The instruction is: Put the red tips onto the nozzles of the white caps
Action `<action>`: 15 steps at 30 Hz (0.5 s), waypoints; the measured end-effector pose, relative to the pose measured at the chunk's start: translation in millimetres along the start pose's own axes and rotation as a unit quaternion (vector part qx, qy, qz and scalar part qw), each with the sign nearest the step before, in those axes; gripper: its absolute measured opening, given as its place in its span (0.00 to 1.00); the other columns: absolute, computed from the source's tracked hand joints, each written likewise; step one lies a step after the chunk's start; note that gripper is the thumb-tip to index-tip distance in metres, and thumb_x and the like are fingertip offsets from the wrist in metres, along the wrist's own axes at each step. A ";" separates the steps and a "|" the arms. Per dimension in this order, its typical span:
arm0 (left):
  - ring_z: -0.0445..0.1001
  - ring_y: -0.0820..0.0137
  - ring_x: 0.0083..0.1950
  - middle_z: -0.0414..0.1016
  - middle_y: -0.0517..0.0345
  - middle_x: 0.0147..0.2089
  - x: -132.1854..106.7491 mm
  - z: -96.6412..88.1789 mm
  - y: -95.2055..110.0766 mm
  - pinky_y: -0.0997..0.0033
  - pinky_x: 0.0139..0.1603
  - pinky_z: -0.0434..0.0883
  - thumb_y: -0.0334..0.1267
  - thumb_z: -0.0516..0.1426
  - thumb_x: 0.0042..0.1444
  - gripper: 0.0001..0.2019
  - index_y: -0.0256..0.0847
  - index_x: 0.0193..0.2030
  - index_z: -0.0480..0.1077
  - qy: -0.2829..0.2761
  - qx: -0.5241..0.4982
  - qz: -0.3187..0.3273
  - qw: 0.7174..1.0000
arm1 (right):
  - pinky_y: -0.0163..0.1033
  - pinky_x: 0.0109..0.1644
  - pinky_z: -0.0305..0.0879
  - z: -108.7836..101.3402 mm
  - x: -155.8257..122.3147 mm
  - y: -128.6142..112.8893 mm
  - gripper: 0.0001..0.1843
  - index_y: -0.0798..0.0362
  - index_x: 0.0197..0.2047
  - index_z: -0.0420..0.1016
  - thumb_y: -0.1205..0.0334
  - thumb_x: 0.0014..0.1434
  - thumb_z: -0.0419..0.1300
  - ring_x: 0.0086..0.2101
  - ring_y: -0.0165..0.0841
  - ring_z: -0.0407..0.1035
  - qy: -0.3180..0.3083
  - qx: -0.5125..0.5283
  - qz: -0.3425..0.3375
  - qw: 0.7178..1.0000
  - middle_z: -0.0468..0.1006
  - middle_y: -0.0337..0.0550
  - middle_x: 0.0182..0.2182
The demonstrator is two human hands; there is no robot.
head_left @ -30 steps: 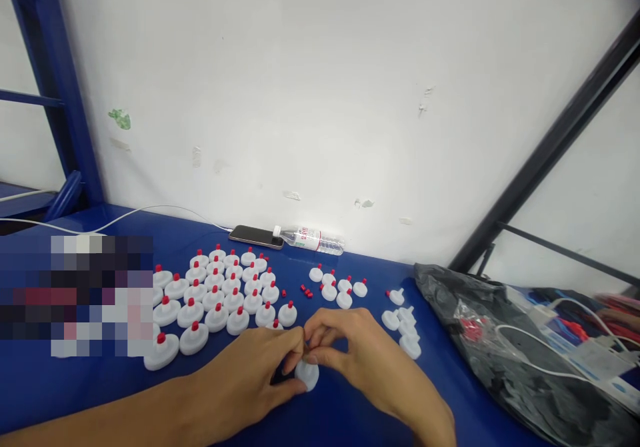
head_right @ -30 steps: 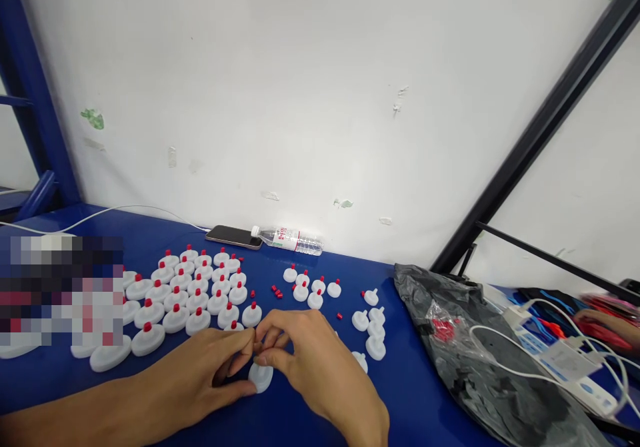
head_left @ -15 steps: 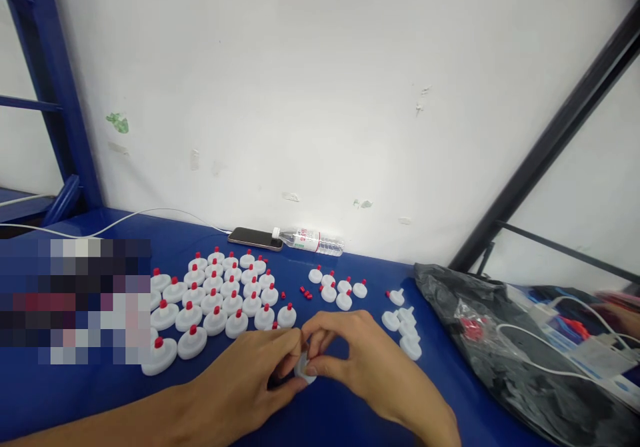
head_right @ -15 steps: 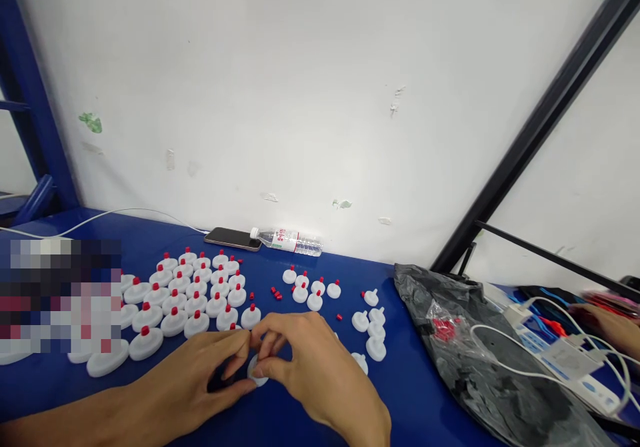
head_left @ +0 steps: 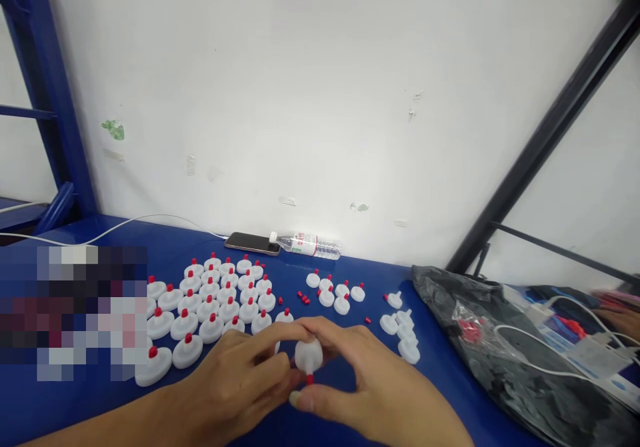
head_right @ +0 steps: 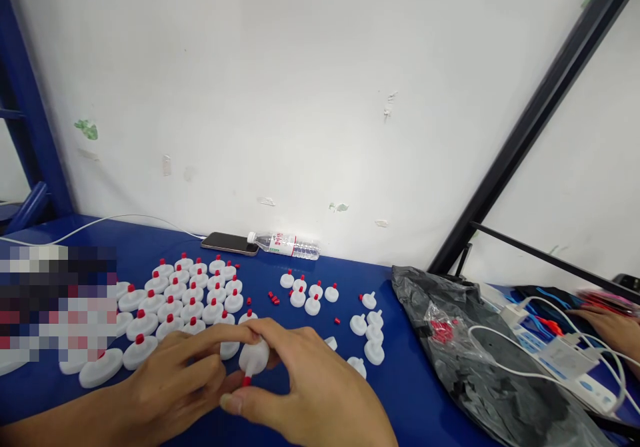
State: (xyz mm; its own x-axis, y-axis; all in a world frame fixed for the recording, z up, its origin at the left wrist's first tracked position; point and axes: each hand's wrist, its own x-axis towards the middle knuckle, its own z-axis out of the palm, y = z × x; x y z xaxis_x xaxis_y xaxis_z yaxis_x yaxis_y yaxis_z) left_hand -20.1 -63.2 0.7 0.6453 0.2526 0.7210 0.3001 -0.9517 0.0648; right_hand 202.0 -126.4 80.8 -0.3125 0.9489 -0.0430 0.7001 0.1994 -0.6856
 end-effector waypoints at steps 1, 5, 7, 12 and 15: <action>0.78 0.75 0.33 0.78 0.55 0.58 0.4 -1.5 1.9 0.68 0.32 0.62 0.27 0.53 0.69 0.08 0.46 0.42 0.64 0.001 0.005 0.003 1.000 | 0.45 0.61 0.62 -0.2 -0.3 -1.2 0.29 0.31 0.64 0.73 0.47 0.60 0.70 0.51 0.40 0.73 -0.005 -0.004 -0.004 1.000 0.82 0.34 0.50; 0.78 0.69 0.44 0.73 0.51 0.57 3.4 -6.5 11.7 0.67 0.40 0.69 0.22 0.51 0.62 0.15 0.47 0.49 0.64 0.048 -0.059 -0.049 0.996 | 0.41 0.56 0.64 -0.9 -0.1 -3.4 0.29 0.30 0.62 0.75 0.44 0.58 0.71 0.50 0.40 0.72 0.035 0.001 0.002 0.999 0.83 0.32 0.48; 0.74 0.61 0.58 0.71 0.49 0.57 3.2 -7.5 13.9 0.66 0.42 0.73 0.25 0.52 0.61 0.18 0.49 0.54 0.63 0.061 -0.101 -0.100 0.988 | 0.39 0.52 0.64 -1.1 0.6 -3.7 0.26 0.30 0.58 0.78 0.43 0.56 0.72 0.49 0.40 0.72 0.044 -0.002 0.009 0.999 0.82 0.31 0.48; 0.72 0.55 0.63 0.63 0.48 0.71 -6.6 -1.5 6.0 0.69 0.37 0.79 0.48 0.55 0.66 0.32 0.55 0.75 0.50 0.025 -0.201 -0.193 0.960 | 0.37 0.52 0.62 2.6 5.4 -5.9 0.24 0.30 0.55 0.80 0.48 0.55 0.74 0.49 0.39 0.71 0.055 -0.009 0.015 0.998 0.82 0.29 0.46; 0.79 0.55 0.53 0.75 0.52 0.64 -13.6 9.1 -1.0 0.60 0.49 0.81 0.59 0.63 0.56 0.45 0.59 0.77 0.48 0.012 -0.250 -0.179 0.951 | 0.36 0.52 0.61 6.4 10.2 -7.4 0.23 0.31 0.54 0.81 0.51 0.54 0.74 0.48 0.39 0.72 0.045 -0.010 0.005 0.999 0.83 0.29 0.46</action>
State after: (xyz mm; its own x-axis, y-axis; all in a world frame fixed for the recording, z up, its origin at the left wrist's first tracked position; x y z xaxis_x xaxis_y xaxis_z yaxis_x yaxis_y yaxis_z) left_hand -22.8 -64.1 -15.5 0.5473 0.5774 0.6059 0.1215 -0.7711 0.6251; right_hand 189.4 -119.7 80.8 -0.2463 0.9691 0.0165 0.7161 0.1934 -0.6706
